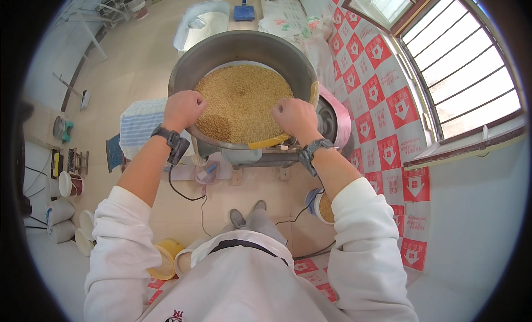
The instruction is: The person sits on the floor and adjusts a cloth bag over a bucket beneath a grain mill. They then stand, stir grains in a metal bowl, and later sweep the floor with a broom and dustpan. Finally, they pour grains from a bucket into the bowl.
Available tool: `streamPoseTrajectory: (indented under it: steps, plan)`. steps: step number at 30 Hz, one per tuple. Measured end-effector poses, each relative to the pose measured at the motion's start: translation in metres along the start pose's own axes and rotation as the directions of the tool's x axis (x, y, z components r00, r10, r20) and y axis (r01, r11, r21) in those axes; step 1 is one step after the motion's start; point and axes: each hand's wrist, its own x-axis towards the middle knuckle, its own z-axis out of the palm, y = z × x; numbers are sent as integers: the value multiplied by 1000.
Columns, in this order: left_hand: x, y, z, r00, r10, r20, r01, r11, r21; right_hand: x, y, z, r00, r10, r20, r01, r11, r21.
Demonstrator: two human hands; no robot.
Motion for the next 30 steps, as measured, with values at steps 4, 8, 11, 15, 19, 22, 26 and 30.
streamPoseTrajectory:
  steps: [4, 8, 11, 15, 19, 22, 26, 30]
  plan:
    - [-1, 1, 0, 1000, 5, -13, -4, 1000, 19, 0, 0, 1, 1000, 11, 19, -11, 1000, -6]
    - [-1, 2, -2, 1000, 2, -2, -2, 1000, 17, 2, 2, 3, 999, 27, 20, -27, 1000, -8]
    - [-1, 2, -3, 1000, 5, -12, -5, 1000, 8, 2, 2, 3, 1000, 25, 19, -25, 1000, -19]
    - [-1, 1, -2, 1000, 9, -11, -9, 1000, 22, 2, 0, 2, 999, 35, 32, -34, 998, -52]
    - [0, 0, 0, 1000, 10, -22, -9, 1000, 4, 2, -2, 0, 998, 43, 53, -41, 998, -49]
    - [1, 0, 0, 1000, 0, -9, 0, 1000, 5, 1, -5, -2, 997, 55, 46, -52, 997, -51]
    - [0, 0, -1, 1000, 2, 10, -2, 1000, 16, 2, -7, -3, 996, 62, 62, -57, 995, -82]
    - [0, -1, 0, 1000, 5, 2, -5, 1000, 22, 2, -5, -3, 996, 66, 59, -62, 996, -71]
